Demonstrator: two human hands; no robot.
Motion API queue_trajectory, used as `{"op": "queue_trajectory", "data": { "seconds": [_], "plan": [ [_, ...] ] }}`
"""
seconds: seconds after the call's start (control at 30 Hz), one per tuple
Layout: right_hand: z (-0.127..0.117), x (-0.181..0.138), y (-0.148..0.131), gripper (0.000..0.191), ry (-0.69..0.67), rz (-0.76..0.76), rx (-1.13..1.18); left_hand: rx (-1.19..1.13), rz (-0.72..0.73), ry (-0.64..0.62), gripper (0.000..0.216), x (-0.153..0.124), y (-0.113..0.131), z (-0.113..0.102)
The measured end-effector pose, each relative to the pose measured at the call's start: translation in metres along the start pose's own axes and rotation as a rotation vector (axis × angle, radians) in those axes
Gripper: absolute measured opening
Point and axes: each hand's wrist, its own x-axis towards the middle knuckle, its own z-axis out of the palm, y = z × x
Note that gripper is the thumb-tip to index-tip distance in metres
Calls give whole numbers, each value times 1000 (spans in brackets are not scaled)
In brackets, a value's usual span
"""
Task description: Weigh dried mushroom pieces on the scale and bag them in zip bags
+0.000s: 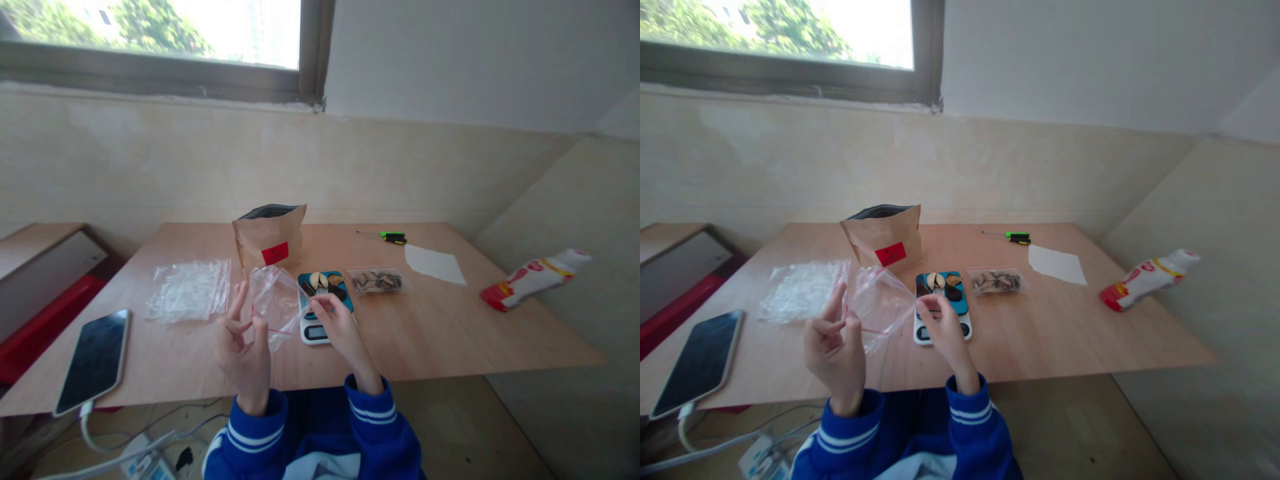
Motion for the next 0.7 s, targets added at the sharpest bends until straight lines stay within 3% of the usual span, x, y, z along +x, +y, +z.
{"op": "queue_trajectory", "data": {
  "seconds": [0.13,0.23,0.3,0.47,0.7],
  "plan": [
    [-14,10,25,36,209,-261,-436,113,33,-22,24,6,-13,3],
    [-16,14,44,45,142,-277,-632,230,-25,-52,24,12,-20,5],
    [-14,14,52,41,98,-273,-695,295,-63,-81,24,15,-22,7],
    [-16,15,55,19,127,-257,-659,333,-117,-113,22,17,-20,10],
    [-28,16,53,17,267,-206,-488,244,-280,-172,25,6,-22,13]
  ]
}}
